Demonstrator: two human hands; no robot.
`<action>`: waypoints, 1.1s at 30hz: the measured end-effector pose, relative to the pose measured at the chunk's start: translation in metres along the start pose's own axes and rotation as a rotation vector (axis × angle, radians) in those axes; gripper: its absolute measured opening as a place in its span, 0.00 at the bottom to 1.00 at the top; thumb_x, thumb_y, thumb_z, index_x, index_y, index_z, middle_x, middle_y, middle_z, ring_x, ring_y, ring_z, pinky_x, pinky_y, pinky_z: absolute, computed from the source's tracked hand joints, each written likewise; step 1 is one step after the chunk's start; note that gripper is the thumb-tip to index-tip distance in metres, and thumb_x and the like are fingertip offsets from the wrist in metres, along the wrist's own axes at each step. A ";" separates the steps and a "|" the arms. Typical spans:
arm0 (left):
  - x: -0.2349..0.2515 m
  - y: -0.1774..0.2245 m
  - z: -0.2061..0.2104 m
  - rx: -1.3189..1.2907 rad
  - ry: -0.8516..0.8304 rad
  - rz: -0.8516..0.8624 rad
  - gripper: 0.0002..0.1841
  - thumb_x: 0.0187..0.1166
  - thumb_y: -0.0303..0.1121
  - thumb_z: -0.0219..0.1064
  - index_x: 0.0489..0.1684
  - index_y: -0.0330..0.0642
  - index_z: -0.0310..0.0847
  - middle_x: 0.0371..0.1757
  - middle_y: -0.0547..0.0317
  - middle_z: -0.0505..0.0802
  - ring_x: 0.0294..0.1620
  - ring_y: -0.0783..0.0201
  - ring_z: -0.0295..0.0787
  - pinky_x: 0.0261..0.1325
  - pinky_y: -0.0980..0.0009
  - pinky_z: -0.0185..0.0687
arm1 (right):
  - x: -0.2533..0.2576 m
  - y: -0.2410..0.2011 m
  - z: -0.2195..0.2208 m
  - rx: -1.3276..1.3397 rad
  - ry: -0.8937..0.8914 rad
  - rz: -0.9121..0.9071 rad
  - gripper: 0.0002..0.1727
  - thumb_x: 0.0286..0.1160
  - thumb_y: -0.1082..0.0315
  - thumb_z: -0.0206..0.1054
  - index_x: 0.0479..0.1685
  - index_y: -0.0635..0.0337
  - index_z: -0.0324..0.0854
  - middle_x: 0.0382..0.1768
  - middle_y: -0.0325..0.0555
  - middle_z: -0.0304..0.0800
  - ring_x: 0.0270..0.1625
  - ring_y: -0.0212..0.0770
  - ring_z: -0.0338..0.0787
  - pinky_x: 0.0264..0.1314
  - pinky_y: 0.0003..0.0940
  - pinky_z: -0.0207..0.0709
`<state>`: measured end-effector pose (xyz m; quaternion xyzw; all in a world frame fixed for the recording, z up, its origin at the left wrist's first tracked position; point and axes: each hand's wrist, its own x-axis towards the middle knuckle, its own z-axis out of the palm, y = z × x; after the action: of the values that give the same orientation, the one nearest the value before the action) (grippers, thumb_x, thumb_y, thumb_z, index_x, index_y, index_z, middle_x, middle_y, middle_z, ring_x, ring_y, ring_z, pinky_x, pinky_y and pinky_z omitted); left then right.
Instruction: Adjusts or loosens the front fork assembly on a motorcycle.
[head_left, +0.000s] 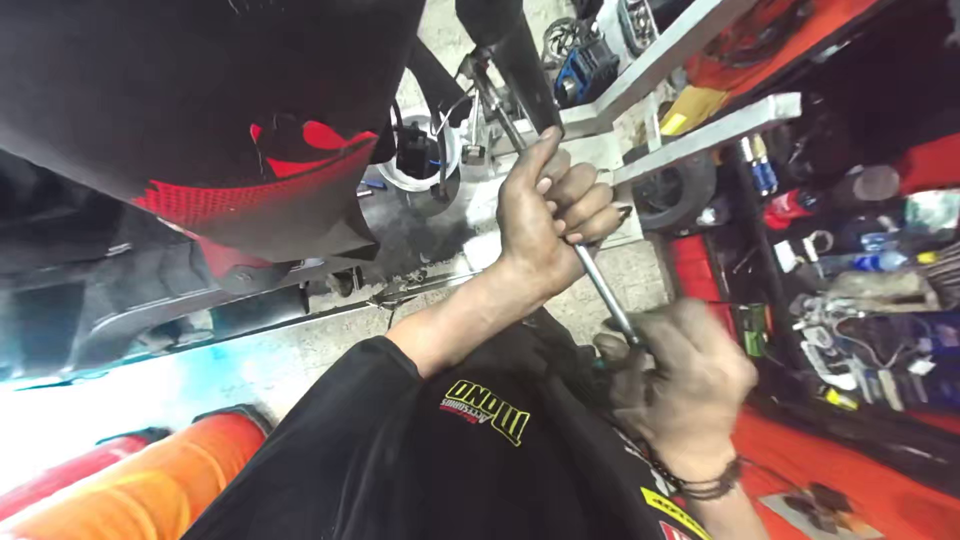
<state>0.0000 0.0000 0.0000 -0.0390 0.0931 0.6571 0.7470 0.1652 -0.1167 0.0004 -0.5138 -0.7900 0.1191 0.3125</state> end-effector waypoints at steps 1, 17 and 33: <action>0.000 0.002 0.001 0.030 -0.038 0.009 0.32 0.93 0.51 0.43 0.06 0.54 0.51 0.05 0.68 0.56 0.02 0.72 0.46 0.08 0.79 0.44 | 0.005 -0.001 0.011 0.304 -0.024 0.014 0.23 0.91 0.50 0.54 0.34 0.57 0.83 0.29 0.39 0.85 0.31 0.31 0.84 0.32 0.27 0.77; 0.043 0.094 -0.084 1.382 0.260 0.935 0.30 0.84 0.40 0.69 0.77 0.28 0.66 0.64 0.44 0.88 0.62 0.58 0.89 0.66 0.60 0.89 | 0.015 -0.011 0.014 0.747 -0.136 0.144 0.23 0.95 0.56 0.47 0.46 0.61 0.85 0.36 0.37 0.88 0.36 0.27 0.83 0.38 0.24 0.79; 0.078 0.113 -0.061 1.310 0.338 1.079 0.14 0.65 0.27 0.81 0.44 0.32 0.86 0.36 0.55 0.93 0.40 0.67 0.91 0.50 0.66 0.90 | 0.021 -0.011 0.016 0.810 -0.295 0.232 0.21 0.91 0.63 0.51 0.72 0.65 0.76 0.32 0.38 0.82 0.27 0.31 0.80 0.27 0.29 0.80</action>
<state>-0.1077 0.0800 -0.0678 0.3517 0.5687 0.7213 0.1809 0.1414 -0.1004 0.0012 -0.4127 -0.6529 0.5254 0.3570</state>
